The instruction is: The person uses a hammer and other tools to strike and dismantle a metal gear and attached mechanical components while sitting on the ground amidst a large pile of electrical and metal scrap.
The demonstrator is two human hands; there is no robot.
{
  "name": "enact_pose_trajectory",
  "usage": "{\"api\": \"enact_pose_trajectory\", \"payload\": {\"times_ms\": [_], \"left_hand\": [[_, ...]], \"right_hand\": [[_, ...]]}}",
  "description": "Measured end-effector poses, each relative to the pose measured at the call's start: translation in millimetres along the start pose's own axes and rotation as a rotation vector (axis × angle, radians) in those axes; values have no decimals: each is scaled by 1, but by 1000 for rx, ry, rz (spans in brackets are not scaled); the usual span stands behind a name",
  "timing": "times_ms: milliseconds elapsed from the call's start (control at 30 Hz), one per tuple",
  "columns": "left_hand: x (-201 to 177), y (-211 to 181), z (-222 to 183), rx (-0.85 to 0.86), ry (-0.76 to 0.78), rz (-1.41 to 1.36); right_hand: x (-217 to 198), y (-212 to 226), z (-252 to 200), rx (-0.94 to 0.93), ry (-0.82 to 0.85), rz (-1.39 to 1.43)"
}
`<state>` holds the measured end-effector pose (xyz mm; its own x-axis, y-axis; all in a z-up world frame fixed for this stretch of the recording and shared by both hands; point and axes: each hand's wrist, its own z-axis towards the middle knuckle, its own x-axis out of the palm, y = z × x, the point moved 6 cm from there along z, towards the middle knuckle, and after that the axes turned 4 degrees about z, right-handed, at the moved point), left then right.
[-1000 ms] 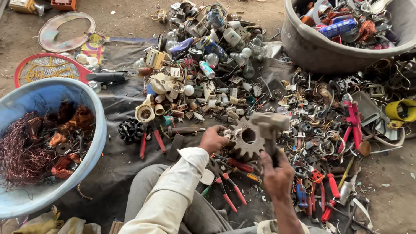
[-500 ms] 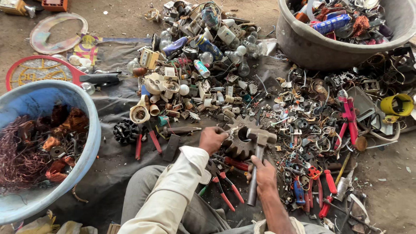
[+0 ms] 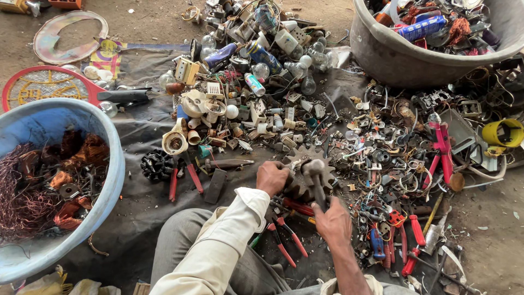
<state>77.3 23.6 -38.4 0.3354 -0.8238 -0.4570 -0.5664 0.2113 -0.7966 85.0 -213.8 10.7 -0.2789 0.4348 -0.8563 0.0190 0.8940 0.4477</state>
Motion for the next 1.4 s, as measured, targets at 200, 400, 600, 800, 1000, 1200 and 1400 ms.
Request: {"api": "enact_pose_trajectory", "payload": {"times_ms": [200,400,600,800,1000,1200,1400], "left_hand": [[-22,-4,0,-93,42,-303],[-72,-20,-31,-84,36,-616],[-84,0,-57,-51,-26,-718],[-89,2,-32,-96,-88,-549],[-94,-1,-11,-98,-71,-633],[-98,-4,-3,-107,-66,-640],[-94,-12,6,-106,-14,-713]], "right_hand": [[7,5,-6,119,154,38],[-7,27,-14,-446,-318,41],[6,89,-12,-767,-503,-180],[21,116,24,-473,-359,-350],[35,111,26,-536,-477,-477],[8,110,11,-676,-456,210],[10,96,26,54,130,1562]]}}
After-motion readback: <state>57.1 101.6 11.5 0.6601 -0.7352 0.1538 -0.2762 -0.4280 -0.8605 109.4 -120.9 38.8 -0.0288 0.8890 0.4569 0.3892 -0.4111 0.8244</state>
